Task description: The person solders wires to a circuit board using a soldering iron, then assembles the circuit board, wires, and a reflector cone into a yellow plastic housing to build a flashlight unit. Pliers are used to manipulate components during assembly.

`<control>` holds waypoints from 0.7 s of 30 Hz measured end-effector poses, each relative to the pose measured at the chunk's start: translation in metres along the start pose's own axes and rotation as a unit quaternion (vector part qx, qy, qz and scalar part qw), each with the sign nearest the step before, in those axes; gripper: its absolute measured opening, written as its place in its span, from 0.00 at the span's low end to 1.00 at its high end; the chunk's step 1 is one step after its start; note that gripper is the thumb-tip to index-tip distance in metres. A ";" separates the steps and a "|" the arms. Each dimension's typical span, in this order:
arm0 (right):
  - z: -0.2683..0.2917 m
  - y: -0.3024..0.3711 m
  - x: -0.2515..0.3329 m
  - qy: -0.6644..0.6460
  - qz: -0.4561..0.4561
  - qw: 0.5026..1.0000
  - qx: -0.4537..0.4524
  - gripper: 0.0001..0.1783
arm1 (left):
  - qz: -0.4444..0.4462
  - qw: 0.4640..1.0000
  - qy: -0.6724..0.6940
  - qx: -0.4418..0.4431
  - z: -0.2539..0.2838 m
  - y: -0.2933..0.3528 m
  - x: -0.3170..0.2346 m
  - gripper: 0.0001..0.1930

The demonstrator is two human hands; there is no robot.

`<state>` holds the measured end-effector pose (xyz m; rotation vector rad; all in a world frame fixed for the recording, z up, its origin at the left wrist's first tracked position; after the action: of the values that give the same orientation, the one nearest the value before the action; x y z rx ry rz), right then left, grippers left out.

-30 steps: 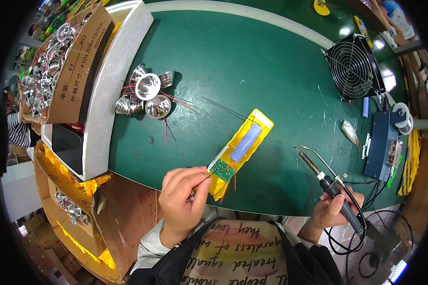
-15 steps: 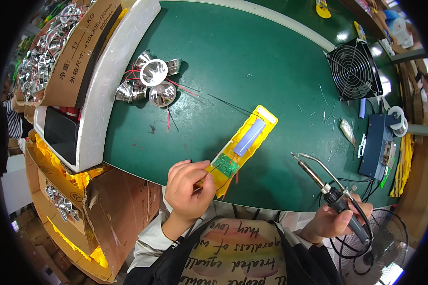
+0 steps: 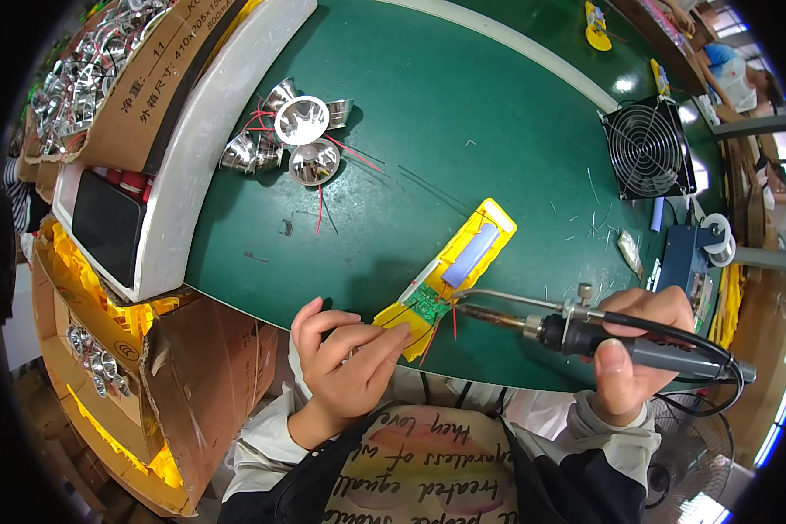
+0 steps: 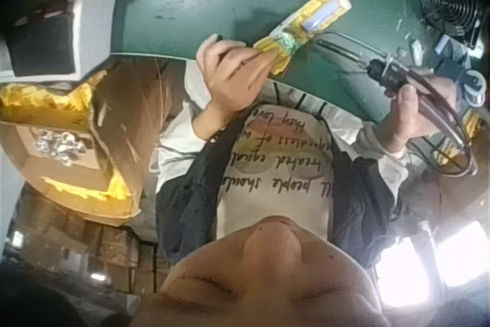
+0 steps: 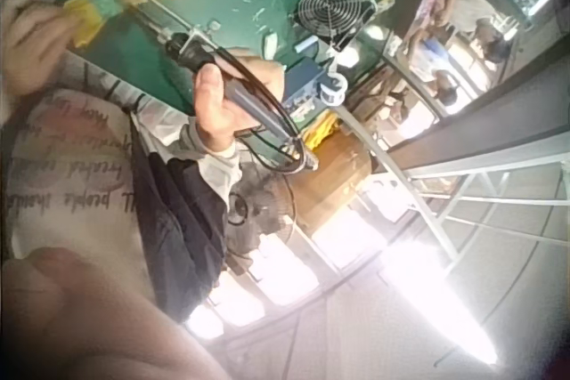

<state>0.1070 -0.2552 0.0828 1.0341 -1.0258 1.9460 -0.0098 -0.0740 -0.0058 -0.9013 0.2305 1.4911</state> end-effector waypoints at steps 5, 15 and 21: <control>-0.015 -0.003 0.011 0.038 -0.002 0.999 0.021 0.14 | 0.030 0.998 0.009 -0.056 0.002 -0.002 0.003 0.10; -0.043 -0.013 -0.003 0.105 -0.060 0.984 0.128 0.12 | 0.051 0.998 0.011 -0.017 -0.007 -0.008 0.007 0.10; -0.043 -0.012 -0.009 0.109 -0.083 0.982 0.127 0.12 | 0.041 0.999 0.010 0.000 -0.011 -0.008 0.005 0.10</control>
<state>0.1066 -0.2139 0.0629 0.9796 -0.5636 2.0328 0.0023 -0.0757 -0.0132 -0.9166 0.2842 1.5591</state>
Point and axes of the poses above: each hand's wrist, its own y-axis away from the middle knuckle, its own z-axis out of the back of the hand, x = y × z, the point moved 10 cm from there along -y, towards the middle knuckle, and after that the axes turned 9 degrees about x, right-handed, at the moved point
